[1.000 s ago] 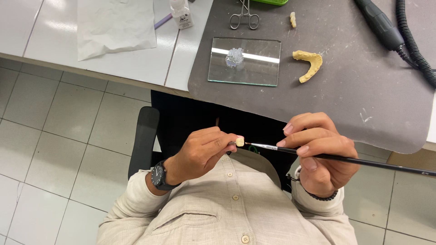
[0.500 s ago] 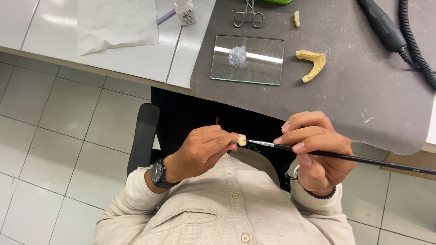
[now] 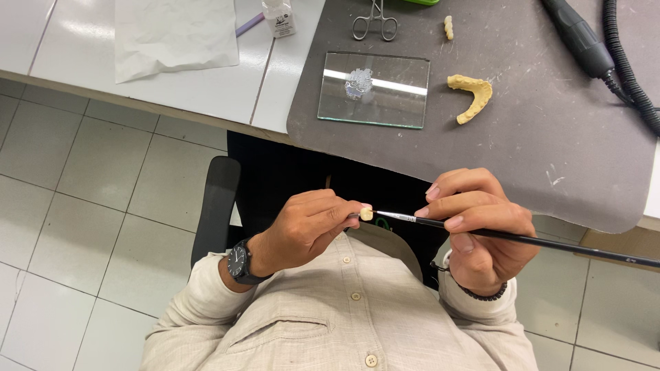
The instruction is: The person holds a denture tooth in locking forceps and uses a fine brush to apply ceramic material to it, dipping the brush on a glass slab and shaping the material on the tooth. They reposition the tooth in the forceps and continue applying material with the brush throughout the episode.
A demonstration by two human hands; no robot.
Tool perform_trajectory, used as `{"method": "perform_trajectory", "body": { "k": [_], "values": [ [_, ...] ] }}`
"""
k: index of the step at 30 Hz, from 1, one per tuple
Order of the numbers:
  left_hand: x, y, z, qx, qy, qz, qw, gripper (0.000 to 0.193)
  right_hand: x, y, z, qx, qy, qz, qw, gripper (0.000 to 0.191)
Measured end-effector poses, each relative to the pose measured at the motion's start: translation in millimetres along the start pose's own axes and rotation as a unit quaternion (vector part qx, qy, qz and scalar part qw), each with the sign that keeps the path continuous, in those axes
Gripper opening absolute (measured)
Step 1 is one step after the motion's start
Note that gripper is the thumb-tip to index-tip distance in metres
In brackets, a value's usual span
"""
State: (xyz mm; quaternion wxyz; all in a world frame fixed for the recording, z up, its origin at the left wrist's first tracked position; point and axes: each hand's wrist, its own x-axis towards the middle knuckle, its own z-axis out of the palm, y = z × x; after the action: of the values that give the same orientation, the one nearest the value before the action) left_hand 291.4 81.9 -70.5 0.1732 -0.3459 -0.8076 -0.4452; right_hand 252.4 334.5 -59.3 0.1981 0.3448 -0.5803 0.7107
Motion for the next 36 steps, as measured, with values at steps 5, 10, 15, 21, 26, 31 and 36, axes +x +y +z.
{"method": "perform_trajectory", "body": {
  "k": [5,10,15,21,26,31,36],
  "values": [
    [-0.1,-0.4,0.6,0.003,0.001,0.002,1.0,0.024,1.1,0.8,-0.1,-0.004,-0.003,-0.011,1.0,0.011],
    [-0.3,-0.1,1.2,0.005,0.003,0.004,1.0,0.023,-1.2,-1.6,0.9,-0.002,0.013,-0.001,1.0,0.01],
    [-0.7,0.6,0.0,0.003,-0.002,0.001,1.0,0.023,0.5,3.2,-0.8,-0.004,-0.003,-0.019,1.0,0.011],
    [0.3,0.4,0.6,0.004,-0.003,0.003,1.0,0.023,-0.7,3.6,-1.5,-0.004,-0.001,-0.017,1.0,0.011],
    [0.1,1.0,0.5,0.005,-0.002,0.003,1.0,0.024,-1.3,2.6,-1.4,-0.002,0.004,-0.013,1.0,0.01],
    [0.9,0.9,0.6,0.004,-0.004,0.002,1.0,0.024,-0.2,0.2,-0.5,-0.006,0.004,-0.009,1.0,0.01],
    [-0.9,-0.4,-0.5,0.0,-0.002,0.004,1.0,0.023,-1.2,-2.2,2.4,-0.002,0.018,0.005,1.0,0.009]
  ]
}}
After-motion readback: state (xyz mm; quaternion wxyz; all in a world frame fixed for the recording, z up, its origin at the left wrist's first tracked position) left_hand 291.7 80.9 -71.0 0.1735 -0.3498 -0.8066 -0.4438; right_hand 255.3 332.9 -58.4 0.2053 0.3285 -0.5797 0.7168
